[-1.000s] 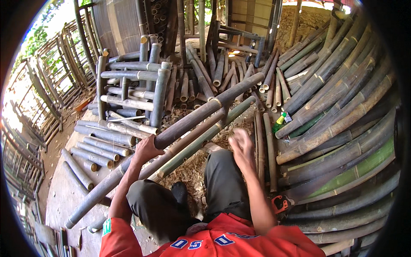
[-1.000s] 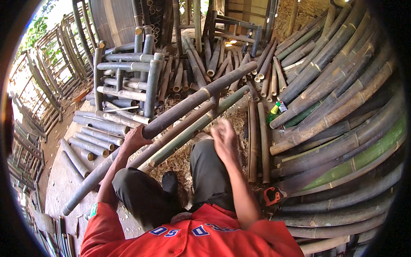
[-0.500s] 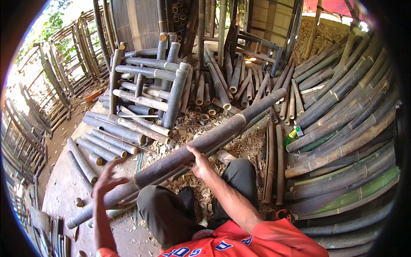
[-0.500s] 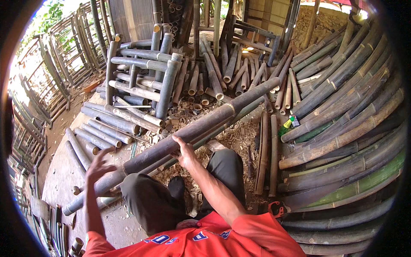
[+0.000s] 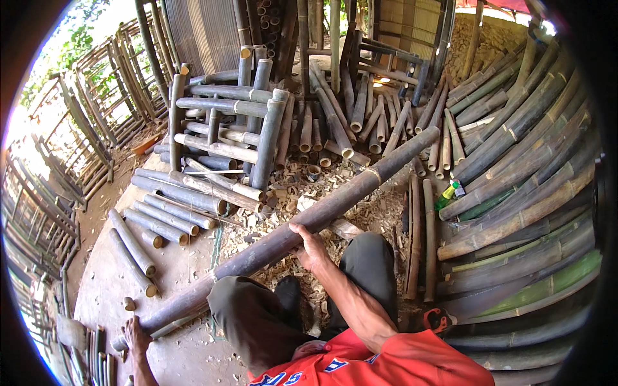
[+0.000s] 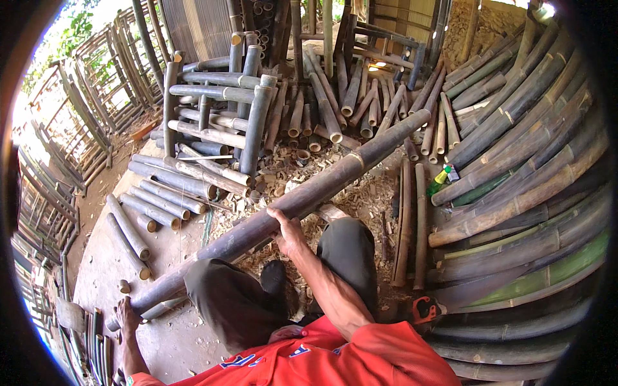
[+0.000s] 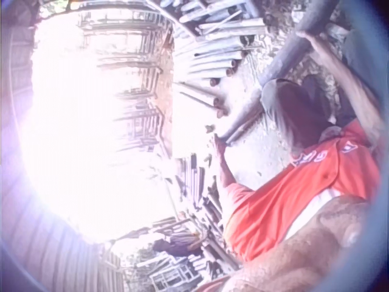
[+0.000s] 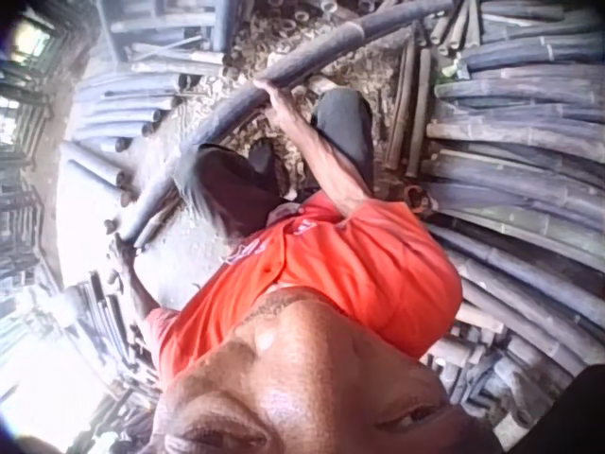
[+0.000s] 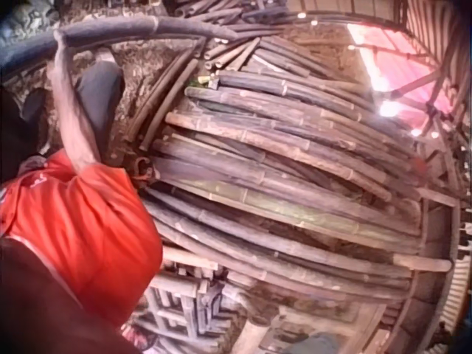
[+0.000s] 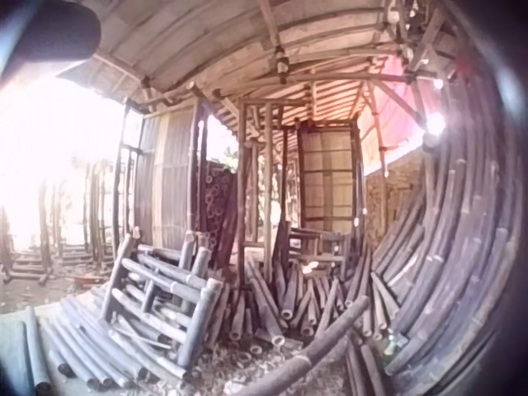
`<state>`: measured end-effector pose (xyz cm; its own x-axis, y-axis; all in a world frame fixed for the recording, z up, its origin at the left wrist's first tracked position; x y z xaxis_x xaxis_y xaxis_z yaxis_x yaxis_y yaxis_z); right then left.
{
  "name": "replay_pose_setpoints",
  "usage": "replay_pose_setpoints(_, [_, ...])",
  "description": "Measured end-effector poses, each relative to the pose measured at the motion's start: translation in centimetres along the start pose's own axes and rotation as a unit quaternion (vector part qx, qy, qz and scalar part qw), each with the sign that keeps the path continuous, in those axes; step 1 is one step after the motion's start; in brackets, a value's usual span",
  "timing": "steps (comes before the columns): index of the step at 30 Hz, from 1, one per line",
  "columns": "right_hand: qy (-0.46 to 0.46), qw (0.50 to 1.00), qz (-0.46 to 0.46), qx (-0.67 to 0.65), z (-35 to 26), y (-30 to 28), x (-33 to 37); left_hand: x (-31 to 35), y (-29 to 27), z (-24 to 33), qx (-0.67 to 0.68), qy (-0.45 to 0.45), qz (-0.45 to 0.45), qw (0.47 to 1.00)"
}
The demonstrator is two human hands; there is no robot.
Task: The person carves bamboo poles using a hand tool and fits the pieces together to construct a furniture frame.
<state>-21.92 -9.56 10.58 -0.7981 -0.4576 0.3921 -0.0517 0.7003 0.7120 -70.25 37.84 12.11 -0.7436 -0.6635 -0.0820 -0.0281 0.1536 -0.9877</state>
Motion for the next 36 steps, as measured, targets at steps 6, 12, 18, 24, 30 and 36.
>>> replay_pose_setpoints(6, [-0.053, 0.995, -0.064, 0.057, -2.8, 2.7, 1.3, 5.1, -2.5, 1.2, -0.004, 0.003, 0.039, 0.999])
replay_pose_setpoints(12, [-0.102, 0.979, -0.125, 0.123, -6.8, 6.8, 0.4, 11.1, -6.3, 3.7, -0.002, -0.054, 0.005, 0.999])
replay_pose_setpoints(18, [-0.050, 0.984, -0.097, 0.144, -11.3, 9.2, -7.3, 13.7, -11.0, 10.9, 0.028, -0.104, 0.028, 0.994])
replay_pose_setpoints(24, [-0.042, 0.988, -0.124, 0.083, -13.3, 8.5, -13.5, 15.8, -12.3, 20.5, 0.081, -0.019, 0.046, 0.995])
replay_pose_setpoints(30, [-0.032, 0.990, -0.140, 0.005, -14.6, 7.3, -19.9, 13.0, -12.5, 31.1, 0.152, -0.054, 0.049, 0.986])
replay_pose_setpoints(36, [-0.053, 0.987, -0.107, 0.110, -18.4, 3.4, -25.4, 8.4, -9.3, 37.6, 0.184, -0.043, 0.011, 0.982])
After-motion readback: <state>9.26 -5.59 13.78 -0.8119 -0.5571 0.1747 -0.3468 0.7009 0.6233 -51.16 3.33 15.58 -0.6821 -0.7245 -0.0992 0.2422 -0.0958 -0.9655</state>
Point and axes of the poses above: each hand's wrist, its own x-axis away from the middle knuckle, its own y-axis out of the palm, z = x × y, the point moved 1 cm from there along -x, towards the middle knuckle, and after that the axes turned 4 degrees about y, right-handed, at the moved point
